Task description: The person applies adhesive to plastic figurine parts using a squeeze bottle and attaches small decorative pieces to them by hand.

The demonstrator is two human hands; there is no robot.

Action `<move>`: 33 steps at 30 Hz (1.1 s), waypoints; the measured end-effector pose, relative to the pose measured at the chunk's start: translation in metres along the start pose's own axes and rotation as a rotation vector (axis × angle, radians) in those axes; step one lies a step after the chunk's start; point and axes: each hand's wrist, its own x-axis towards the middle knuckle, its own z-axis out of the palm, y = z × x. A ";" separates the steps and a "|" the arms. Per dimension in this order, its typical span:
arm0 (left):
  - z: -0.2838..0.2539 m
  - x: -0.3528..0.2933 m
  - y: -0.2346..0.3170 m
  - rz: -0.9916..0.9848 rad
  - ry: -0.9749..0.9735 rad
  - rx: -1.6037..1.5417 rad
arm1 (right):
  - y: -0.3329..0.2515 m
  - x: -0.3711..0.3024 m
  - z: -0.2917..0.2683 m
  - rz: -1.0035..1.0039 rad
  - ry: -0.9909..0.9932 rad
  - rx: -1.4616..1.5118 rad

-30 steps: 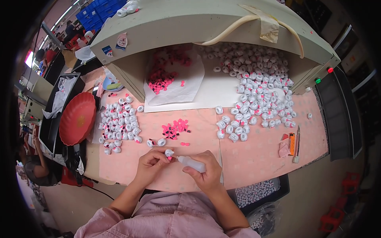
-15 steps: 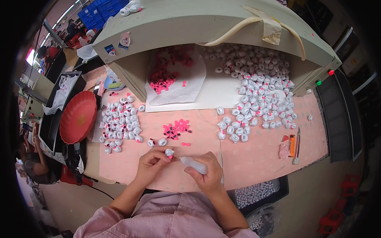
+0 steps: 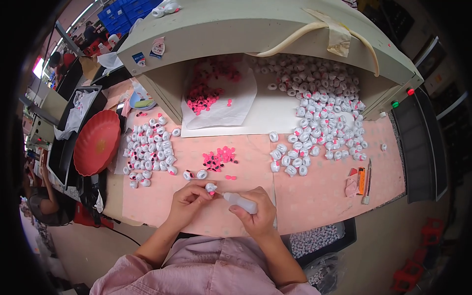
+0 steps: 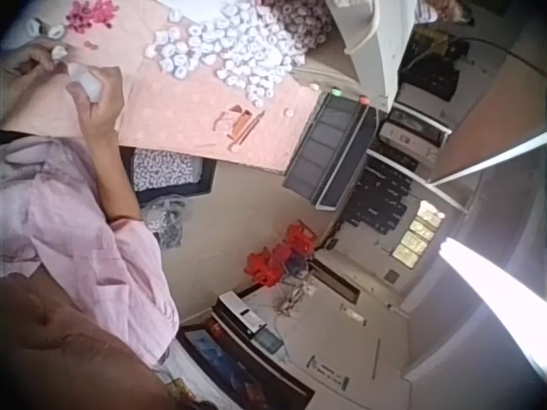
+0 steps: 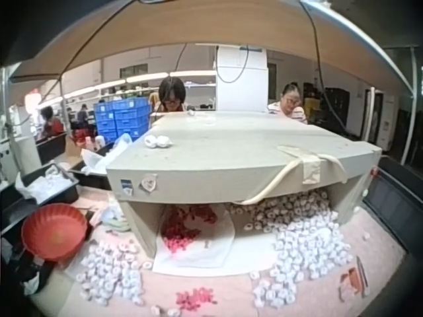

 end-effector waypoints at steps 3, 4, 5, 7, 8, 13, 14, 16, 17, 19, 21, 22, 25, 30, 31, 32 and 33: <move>0.000 0.001 -0.004 0.036 0.000 -0.074 | 0.000 -0.006 0.001 0.148 0.043 0.138; 0.001 0.003 -0.005 0.011 -0.004 -0.190 | 0.000 -0.006 0.003 0.285 0.094 0.239; 0.002 0.004 -0.006 -0.012 -0.009 -0.307 | -0.001 -0.004 0.006 0.281 0.080 0.241; 0.003 0.006 0.000 -0.036 -0.002 -0.293 | -0.008 0.001 0.017 0.466 0.126 0.481; 0.003 0.007 0.003 -0.065 -0.004 -0.277 | -0.012 0.004 0.020 0.466 0.115 0.479; 0.000 0.005 0.007 -0.121 -0.022 -0.186 | -0.019 0.011 0.021 0.766 -0.190 0.436; -0.001 0.004 0.005 -0.123 -0.041 -0.188 | -0.021 0.012 0.023 0.767 -0.197 0.432; 0.001 0.004 0.007 -0.104 -0.043 -0.176 | -0.024 0.015 0.029 0.769 -0.159 0.478; 0.001 0.004 0.007 -0.087 -0.051 -0.158 | -0.023 0.014 0.031 0.770 -0.165 0.474; 0.001 0.004 0.009 -0.093 -0.051 -0.121 | -0.021 0.013 0.034 0.779 -0.193 0.439; 0.001 0.003 0.008 -0.100 -0.051 -0.084 | -0.025 0.015 0.037 0.791 -0.174 0.461; 0.001 0.002 0.007 -0.080 -0.048 -0.077 | -0.026 0.016 0.038 0.802 -0.151 0.488; 0.001 0.000 0.003 -0.033 -0.043 -0.053 | -0.028 0.017 0.038 0.852 -0.142 0.530; 0.003 0.000 0.010 0.031 -0.081 -0.095 | -0.020 0.010 0.035 0.940 -0.130 0.583; 0.002 0.000 0.009 0.030 -0.088 -0.096 | -0.019 0.009 0.035 0.959 -0.119 0.641; 0.001 -0.001 0.009 0.030 -0.096 -0.096 | -0.019 0.009 0.034 0.960 -0.119 0.641; 0.001 -0.001 0.010 0.029 -0.097 -0.096 | -0.020 0.010 0.034 0.977 -0.113 0.662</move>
